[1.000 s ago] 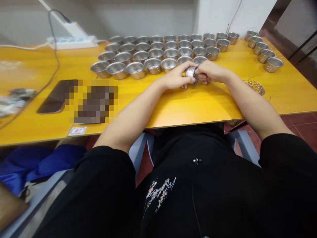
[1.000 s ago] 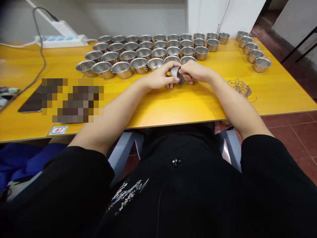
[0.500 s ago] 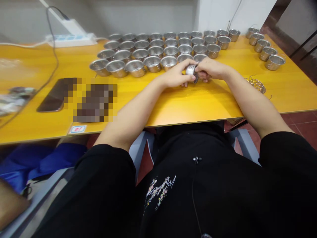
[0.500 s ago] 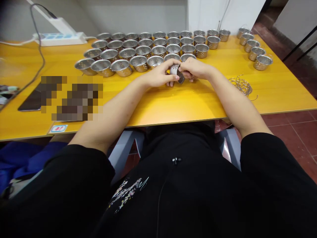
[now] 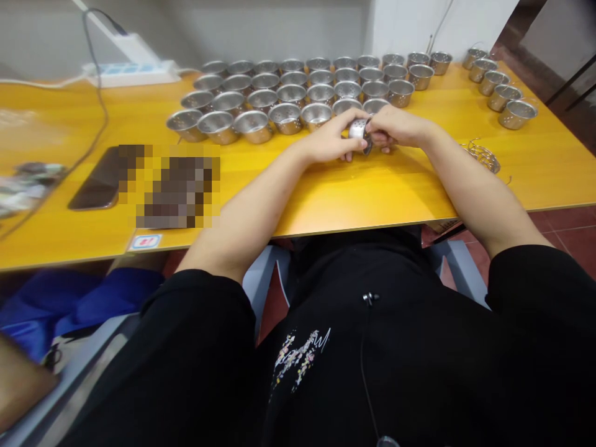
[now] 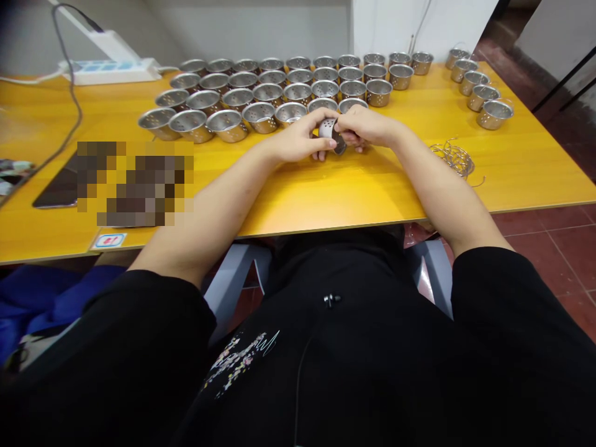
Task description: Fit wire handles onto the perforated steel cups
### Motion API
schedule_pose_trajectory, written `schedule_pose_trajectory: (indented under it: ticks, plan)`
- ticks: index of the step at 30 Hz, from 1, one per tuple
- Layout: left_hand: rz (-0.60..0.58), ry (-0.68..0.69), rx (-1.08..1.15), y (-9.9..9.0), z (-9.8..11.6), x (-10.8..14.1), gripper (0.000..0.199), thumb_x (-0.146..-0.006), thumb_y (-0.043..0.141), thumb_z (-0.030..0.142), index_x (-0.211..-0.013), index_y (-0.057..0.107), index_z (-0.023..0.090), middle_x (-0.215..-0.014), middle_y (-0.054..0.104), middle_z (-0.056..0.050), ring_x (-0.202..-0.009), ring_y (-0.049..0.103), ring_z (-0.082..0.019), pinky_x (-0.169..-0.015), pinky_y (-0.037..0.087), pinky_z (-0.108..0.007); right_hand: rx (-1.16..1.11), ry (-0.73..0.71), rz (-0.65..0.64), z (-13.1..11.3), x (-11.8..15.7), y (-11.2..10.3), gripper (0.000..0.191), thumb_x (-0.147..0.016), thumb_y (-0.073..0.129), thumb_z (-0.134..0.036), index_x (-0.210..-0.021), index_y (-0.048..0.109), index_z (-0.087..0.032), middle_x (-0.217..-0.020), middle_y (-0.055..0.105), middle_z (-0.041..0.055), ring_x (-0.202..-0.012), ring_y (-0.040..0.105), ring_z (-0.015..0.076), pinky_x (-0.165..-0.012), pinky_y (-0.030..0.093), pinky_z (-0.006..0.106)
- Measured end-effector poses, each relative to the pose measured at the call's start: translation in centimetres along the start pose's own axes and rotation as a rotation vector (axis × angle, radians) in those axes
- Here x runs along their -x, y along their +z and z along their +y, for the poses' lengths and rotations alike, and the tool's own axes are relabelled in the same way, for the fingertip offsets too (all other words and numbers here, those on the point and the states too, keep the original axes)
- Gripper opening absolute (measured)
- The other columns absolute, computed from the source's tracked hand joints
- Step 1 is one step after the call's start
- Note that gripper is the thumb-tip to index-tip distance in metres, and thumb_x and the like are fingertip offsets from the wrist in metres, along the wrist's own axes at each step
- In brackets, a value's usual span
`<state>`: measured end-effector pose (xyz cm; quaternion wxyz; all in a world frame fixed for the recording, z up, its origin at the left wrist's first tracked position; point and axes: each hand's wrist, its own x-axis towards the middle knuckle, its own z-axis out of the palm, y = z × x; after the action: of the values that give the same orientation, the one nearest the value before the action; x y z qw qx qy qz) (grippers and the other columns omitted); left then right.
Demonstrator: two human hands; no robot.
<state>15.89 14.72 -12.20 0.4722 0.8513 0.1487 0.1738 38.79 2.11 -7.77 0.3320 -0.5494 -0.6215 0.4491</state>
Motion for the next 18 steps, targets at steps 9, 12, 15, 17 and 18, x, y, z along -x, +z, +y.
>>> schedule_pose_trajectory:
  ticks: [9, 12, 15, 17, 18]
  plan:
    - [0.028, 0.019, 0.079, 0.3, -0.4, -0.3, 0.076, -0.090, 0.099, 0.046, -0.160, 0.074, 0.028, -0.111, 0.083, -0.006, -0.100, 0.092, -0.033, -0.094, 0.071, -0.044, -0.012, -0.015, 0.033, 0.0, 0.6, 0.4, 0.065, -0.115, 0.086, -0.044, -0.065, 0.048, -0.030, -0.054, 0.043, -0.0043, -0.052, 0.037, 0.0153, -0.050, 0.051, 0.027]
    - [0.023, 0.015, 0.059, 0.2, -0.3, -0.1, 0.082, -0.090, 0.102, 0.048, -0.164, 0.073, 0.026, -0.119, 0.086, -0.009, -0.103, 0.093, -0.034, -0.092, 0.071, -0.043, -0.027, -0.052, 0.055, 0.3, 0.9, 0.5, 0.069, -0.118, 0.087, -0.049, -0.066, 0.048, -0.029, -0.055, 0.044, -0.0047, -0.051, 0.040, 0.0143, -0.050, 0.050, 0.026]
    - [0.012, 0.021, 0.043, 0.2, -0.2, 0.1, 0.088, -0.091, 0.103, 0.050, -0.169, 0.072, 0.024, -0.131, 0.088, -0.014, -0.107, 0.094, -0.035, -0.091, 0.073, -0.043, -0.030, -0.073, 0.070, 0.6, 1.0, 0.5, 0.064, -0.118, 0.089, -0.048, -0.069, 0.054, -0.028, -0.056, 0.052, -0.0038, -0.051, 0.045, 0.0145, -0.051, 0.054, 0.026]
    - [0.008, 0.029, 0.038, 0.2, -0.1, 0.2, 0.089, -0.093, 0.103, 0.051, -0.171, 0.072, 0.024, -0.135, 0.088, -0.015, -0.106, 0.093, -0.034, -0.091, 0.073, -0.043, -0.042, -0.066, 0.087, 0.9, 0.9, 0.4, 0.059, -0.116, 0.092, -0.044, -0.072, 0.057, -0.027, -0.057, 0.056, -0.0035, -0.050, 0.046, 0.0145, -0.051, 0.057, 0.026]
    - [0.009, 0.031, 0.037, 0.2, 0.0, 0.2, 0.088, -0.094, 0.103, 0.052, -0.171, 0.072, 0.024, -0.136, 0.088, -0.015, -0.105, 0.093, -0.034, -0.091, 0.073, -0.043, -0.052, -0.060, 0.095, 0.9, 0.8, 0.4, 0.057, -0.114, 0.094, -0.044, -0.073, 0.058, -0.027, -0.057, 0.058, -0.0036, -0.050, 0.045, 0.0144, -0.051, 0.058, 0.026]
